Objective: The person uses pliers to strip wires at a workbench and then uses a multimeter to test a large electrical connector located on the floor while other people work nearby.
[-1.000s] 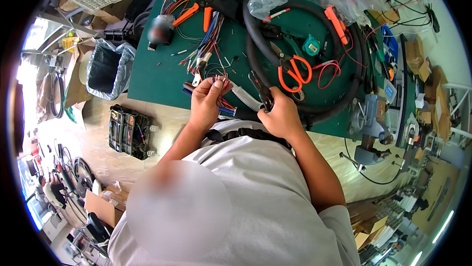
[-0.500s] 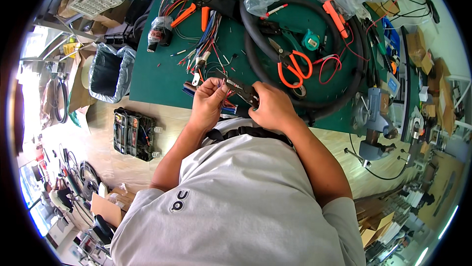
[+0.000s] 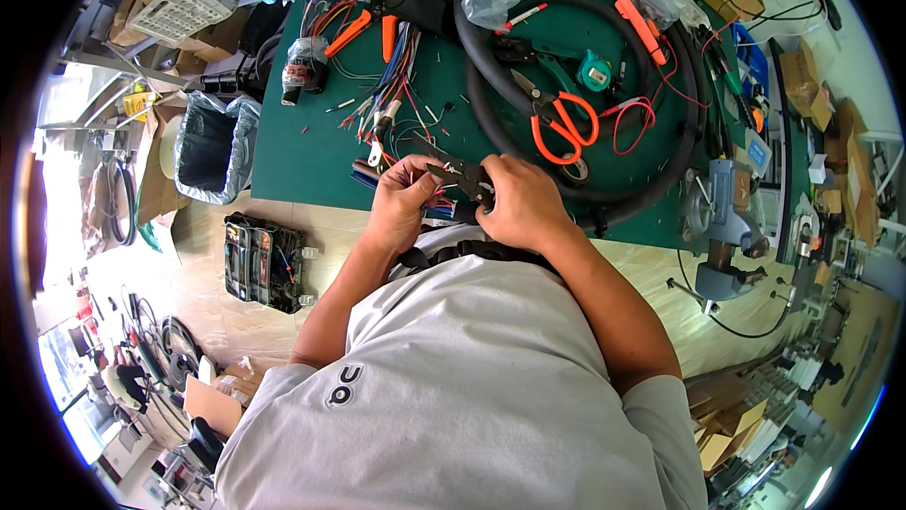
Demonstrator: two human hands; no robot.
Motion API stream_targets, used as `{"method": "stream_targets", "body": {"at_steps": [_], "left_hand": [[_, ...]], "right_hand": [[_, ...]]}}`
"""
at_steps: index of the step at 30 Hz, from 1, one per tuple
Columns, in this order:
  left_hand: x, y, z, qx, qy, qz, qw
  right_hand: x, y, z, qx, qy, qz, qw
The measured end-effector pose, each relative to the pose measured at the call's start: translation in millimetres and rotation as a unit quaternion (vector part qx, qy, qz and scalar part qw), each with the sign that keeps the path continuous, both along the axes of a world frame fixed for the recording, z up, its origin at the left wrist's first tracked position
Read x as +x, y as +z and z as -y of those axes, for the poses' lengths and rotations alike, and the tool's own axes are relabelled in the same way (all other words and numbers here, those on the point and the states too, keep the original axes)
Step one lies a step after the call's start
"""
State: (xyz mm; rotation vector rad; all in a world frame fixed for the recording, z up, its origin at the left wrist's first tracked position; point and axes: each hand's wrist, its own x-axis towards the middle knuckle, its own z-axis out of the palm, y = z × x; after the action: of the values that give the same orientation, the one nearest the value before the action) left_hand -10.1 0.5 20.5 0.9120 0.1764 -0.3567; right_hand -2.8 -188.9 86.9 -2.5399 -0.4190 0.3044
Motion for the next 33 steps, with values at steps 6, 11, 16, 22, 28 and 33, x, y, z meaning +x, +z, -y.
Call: {"method": "stream_targets", "body": {"at_steps": [6,11,16,22,28,33], "left_hand": [[-1,2,1,-0.003,0.004,0.008,1.0],[-1,2,1,0.01,0.002,0.006,1.0],[-1,6,3,0.031,-0.008,0.037,0.999],[-2,0,3,0.104,-0.034,0.091,0.99],[-8,5,8,0.185,-0.045,0.134,0.972],[-6,5,14,0.17,-0.033,0.148,0.974]], "right_hand": [[-1,0,1,0.003,0.004,0.018,1.0],[0,0,1,0.0,0.006,-0.001,1.0],[-1,-4,4,-0.028,0.019,-0.023,0.999],[-5,-3,2,-0.034,-0.005,-0.051,0.998],[-14,1,3,-0.032,-0.076,-0.08,0.993],[-27,-4,1,0.022,-0.155,-0.06,0.986]]}}
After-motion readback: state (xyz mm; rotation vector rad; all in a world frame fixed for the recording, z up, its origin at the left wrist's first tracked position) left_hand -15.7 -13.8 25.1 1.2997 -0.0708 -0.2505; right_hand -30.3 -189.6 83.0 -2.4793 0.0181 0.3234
